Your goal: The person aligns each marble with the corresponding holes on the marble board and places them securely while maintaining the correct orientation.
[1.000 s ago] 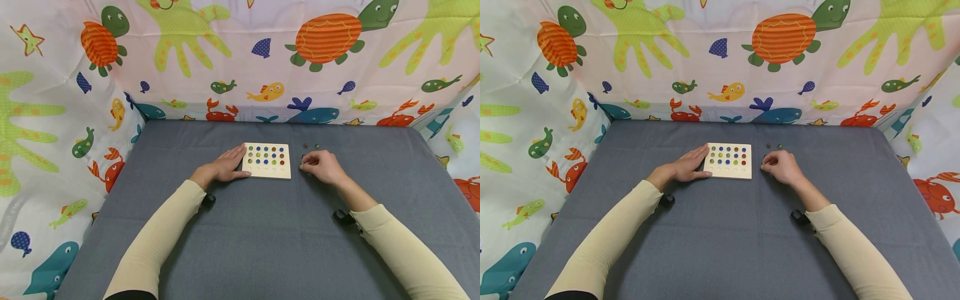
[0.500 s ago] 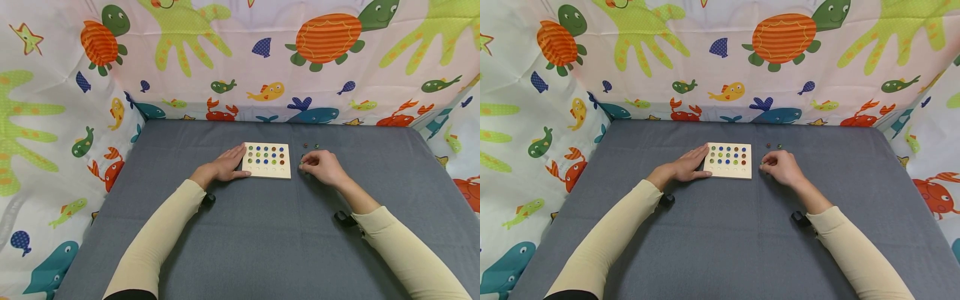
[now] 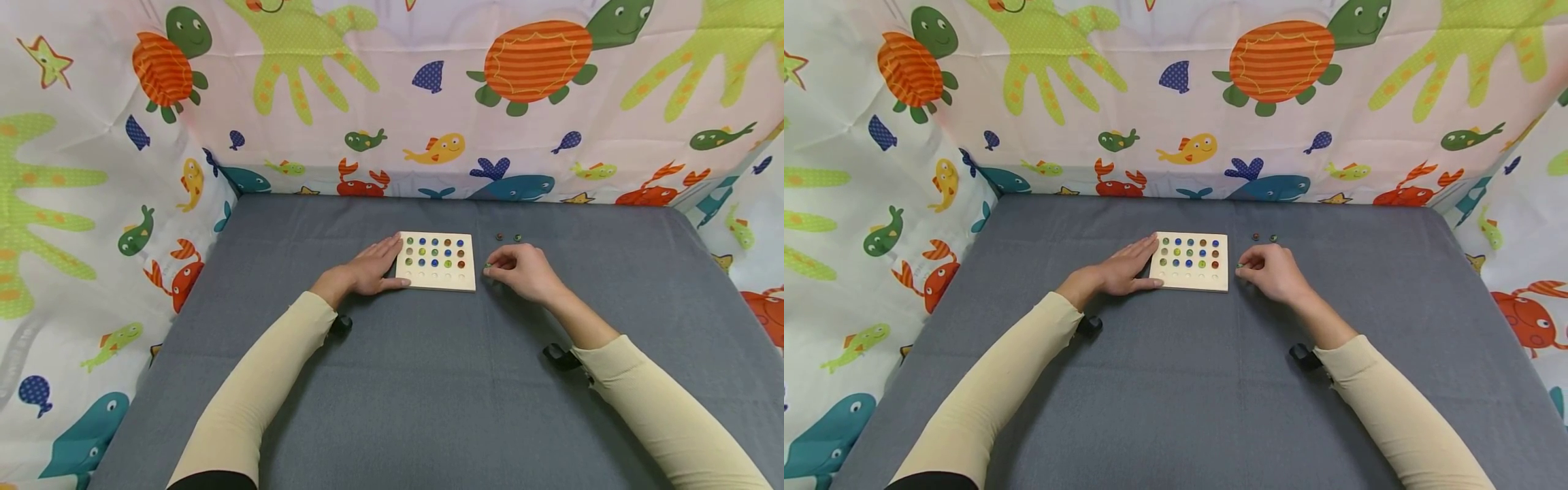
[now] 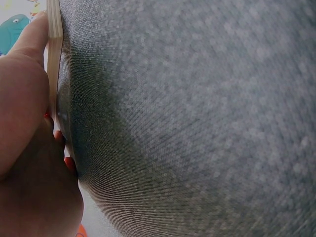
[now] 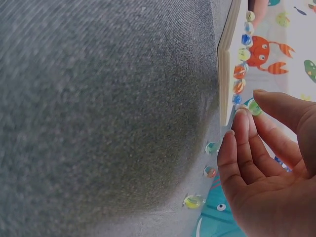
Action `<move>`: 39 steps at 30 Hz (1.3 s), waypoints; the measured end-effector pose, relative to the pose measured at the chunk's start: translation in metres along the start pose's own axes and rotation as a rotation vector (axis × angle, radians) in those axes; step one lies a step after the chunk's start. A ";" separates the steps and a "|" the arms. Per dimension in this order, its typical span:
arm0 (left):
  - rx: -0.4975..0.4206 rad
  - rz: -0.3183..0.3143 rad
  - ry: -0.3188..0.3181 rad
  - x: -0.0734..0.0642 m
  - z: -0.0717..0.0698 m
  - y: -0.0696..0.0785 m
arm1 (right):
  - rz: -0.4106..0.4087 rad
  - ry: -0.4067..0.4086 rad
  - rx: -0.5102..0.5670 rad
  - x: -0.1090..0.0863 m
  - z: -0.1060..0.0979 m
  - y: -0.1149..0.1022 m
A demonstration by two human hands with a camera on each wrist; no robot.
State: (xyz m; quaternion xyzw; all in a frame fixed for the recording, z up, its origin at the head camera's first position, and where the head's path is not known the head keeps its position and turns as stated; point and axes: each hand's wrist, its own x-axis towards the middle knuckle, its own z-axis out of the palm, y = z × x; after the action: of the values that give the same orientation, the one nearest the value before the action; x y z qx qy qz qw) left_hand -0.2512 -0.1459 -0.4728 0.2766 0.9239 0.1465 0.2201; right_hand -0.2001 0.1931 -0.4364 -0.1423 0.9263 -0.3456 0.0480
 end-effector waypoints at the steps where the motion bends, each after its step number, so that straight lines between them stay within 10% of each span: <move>1: 0.008 0.004 0.003 -0.002 -0.002 0.002 | -0.005 0.005 -0.005 0.000 0.001 0.000; 39: 0.071 0.002 0.010 -0.015 -0.010 0.018 | -0.053 0.023 0.022 0.006 0.005 -0.025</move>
State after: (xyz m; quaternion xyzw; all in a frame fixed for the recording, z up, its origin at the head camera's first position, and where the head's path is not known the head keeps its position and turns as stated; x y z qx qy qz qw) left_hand -0.2366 -0.1413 -0.4526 0.2843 0.9294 0.1149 0.2054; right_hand -0.1988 0.1701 -0.4235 -0.1625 0.9189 -0.3583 0.0298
